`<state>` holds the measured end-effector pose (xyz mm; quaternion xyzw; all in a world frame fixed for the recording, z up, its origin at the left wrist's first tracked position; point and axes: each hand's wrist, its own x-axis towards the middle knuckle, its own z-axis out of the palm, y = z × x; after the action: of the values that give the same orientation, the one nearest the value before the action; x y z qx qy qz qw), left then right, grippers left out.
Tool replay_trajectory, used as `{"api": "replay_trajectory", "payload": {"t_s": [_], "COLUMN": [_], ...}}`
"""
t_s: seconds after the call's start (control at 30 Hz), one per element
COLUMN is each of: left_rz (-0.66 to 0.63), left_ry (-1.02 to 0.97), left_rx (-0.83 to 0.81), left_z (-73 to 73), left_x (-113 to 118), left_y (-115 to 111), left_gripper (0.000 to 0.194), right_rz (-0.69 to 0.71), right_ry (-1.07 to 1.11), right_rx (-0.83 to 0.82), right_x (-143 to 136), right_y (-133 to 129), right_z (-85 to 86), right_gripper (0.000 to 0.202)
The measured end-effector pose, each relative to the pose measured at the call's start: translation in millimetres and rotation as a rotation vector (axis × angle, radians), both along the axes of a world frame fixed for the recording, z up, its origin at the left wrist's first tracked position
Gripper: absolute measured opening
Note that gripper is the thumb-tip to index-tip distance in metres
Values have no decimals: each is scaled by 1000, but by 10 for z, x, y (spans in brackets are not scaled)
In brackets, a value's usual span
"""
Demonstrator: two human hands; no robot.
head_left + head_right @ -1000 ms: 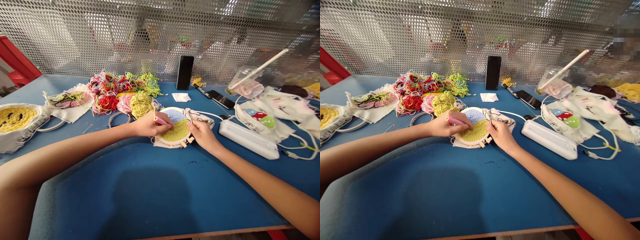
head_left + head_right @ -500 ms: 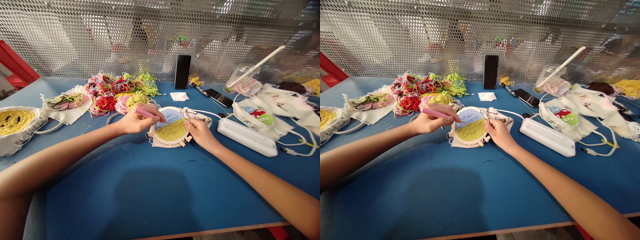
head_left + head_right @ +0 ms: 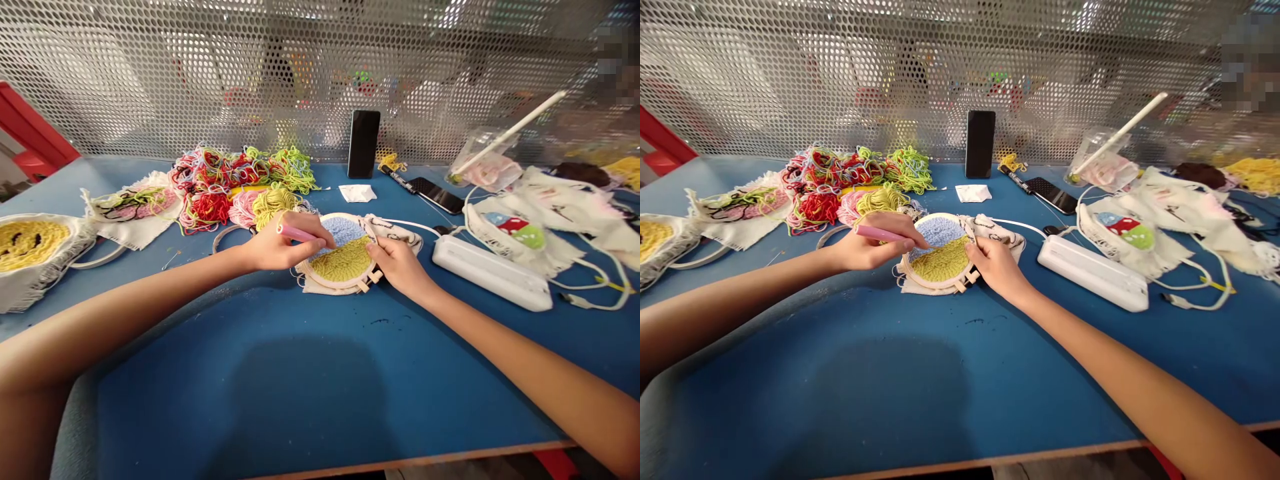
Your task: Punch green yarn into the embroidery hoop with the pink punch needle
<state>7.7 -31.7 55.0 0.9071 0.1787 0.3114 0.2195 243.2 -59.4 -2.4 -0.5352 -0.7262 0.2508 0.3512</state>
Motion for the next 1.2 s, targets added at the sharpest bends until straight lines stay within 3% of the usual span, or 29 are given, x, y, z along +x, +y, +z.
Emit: {"api": "replay_trajectory", "payload": {"t_s": [0.13,0.33,0.6,0.83,1.0,1.07,1.2], "left_rz": [10,155,-69,76,-77,-140,-51], "left_ry": [7,-28,105,60,141,170,105], "left_rx": [-44,-192,-14,-421,-107,-70,-377], "left_z": [21,35,-1,1,28,43,33], "left_x": [65,184,102,189,173,154,132], "left_y": [-9,-19,14,114,98,94,123], "left_gripper": [23,21,21,25,20,19,20], "right_rz": [18,20,32,19,6,5,6], "right_ry": [11,4,0,-23,-30,-25,-18], "right_rx": [9,38,58,93,72,70,101], "right_x": [-10,-21,-18,-14,-19,-19,-14], "right_y": [-20,-74,-91,-95,-87,-98,-132], "right_z": [8,29,31,11,15,19,22], "right_gripper": [40,37,35,36,35,36,35]}}
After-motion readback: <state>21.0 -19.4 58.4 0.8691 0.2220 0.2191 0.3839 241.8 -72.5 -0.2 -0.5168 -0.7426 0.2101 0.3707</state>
